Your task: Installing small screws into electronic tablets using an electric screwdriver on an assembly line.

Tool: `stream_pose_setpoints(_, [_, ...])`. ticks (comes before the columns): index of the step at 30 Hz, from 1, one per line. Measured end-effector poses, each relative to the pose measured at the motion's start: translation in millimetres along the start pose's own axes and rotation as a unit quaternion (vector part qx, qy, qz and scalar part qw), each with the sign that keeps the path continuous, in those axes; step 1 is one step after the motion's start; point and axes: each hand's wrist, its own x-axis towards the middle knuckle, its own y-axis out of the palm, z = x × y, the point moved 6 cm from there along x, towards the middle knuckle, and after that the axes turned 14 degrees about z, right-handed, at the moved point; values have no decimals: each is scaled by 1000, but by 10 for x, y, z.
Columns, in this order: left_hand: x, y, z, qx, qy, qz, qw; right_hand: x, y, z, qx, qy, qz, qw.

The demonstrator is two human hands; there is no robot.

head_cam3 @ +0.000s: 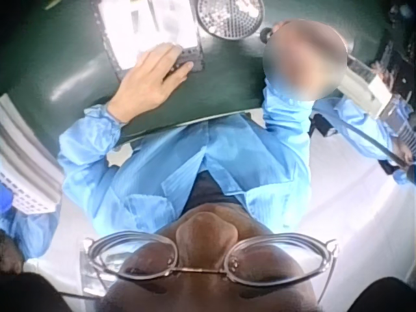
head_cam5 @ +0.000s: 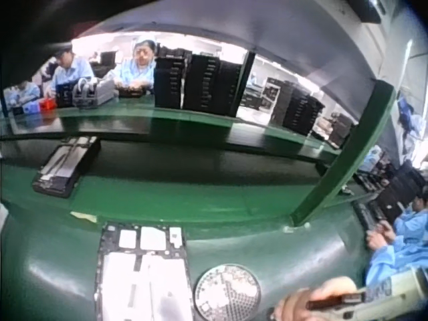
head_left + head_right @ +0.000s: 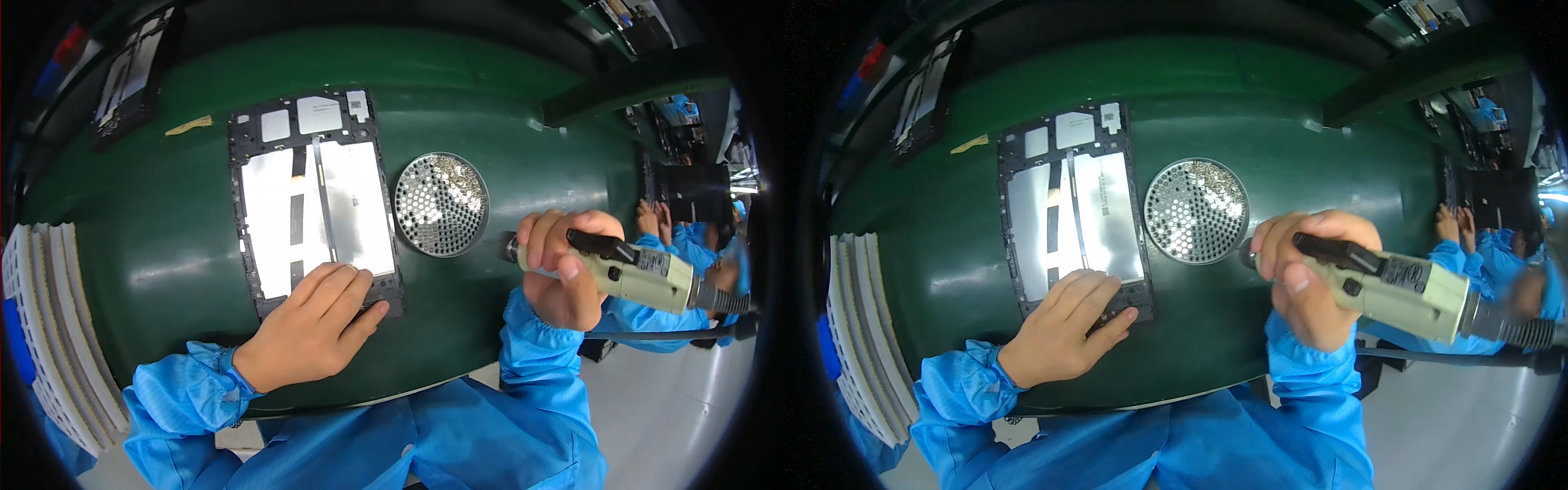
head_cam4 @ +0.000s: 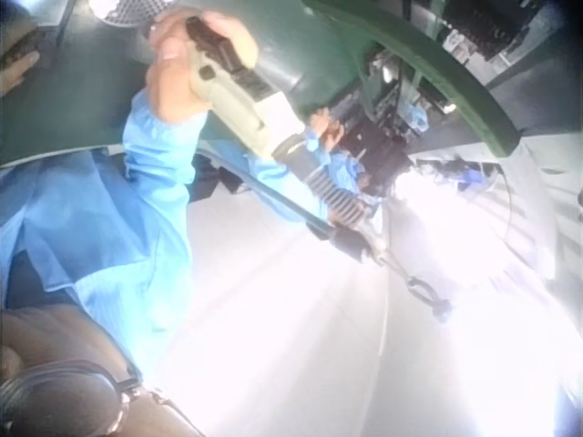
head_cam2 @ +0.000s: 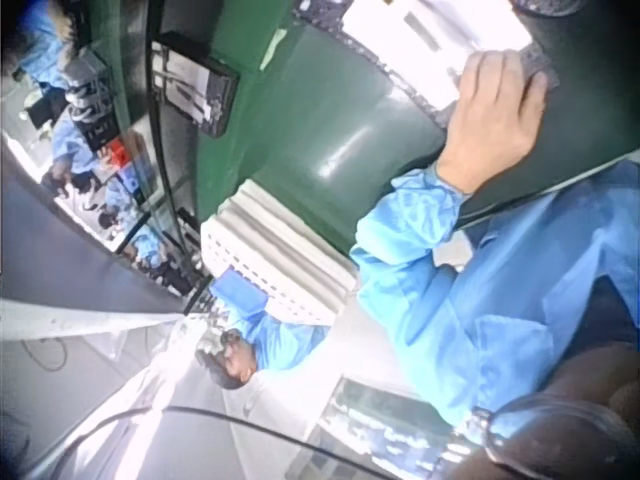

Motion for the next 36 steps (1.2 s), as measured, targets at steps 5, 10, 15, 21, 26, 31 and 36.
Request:
stream_pose_setpoints(5, [69,36,107,-4,-29,6,1000,-37,205,-175,-10,34,-4,999])
stream_pose_setpoints(10, [107,86,140,-1,-51,10,999,-99,245,-334,-5,58,47,997])
stream_pose_setpoints(15, [139,14,224,-2,-7,20,1000,-79,277,-377,-18,82,45,995])
stream_pose_setpoints(21, [131,2,205,-8,-22,5,1000,-55,278,-386,-23,91,32,995])
stream_pose_setpoints(26, [129,17,207,-5,-29,-3,1000,-69,290,-400,-27,99,27,994])
stream_pose_setpoints(31, [111,16,202,4,-34,-9,999,-50,305,-401,-37,86,40,995])
stream_pose_setpoints(36, [131,26,197,6,-27,-2,1000,-60,326,-410,-64,95,31,993])
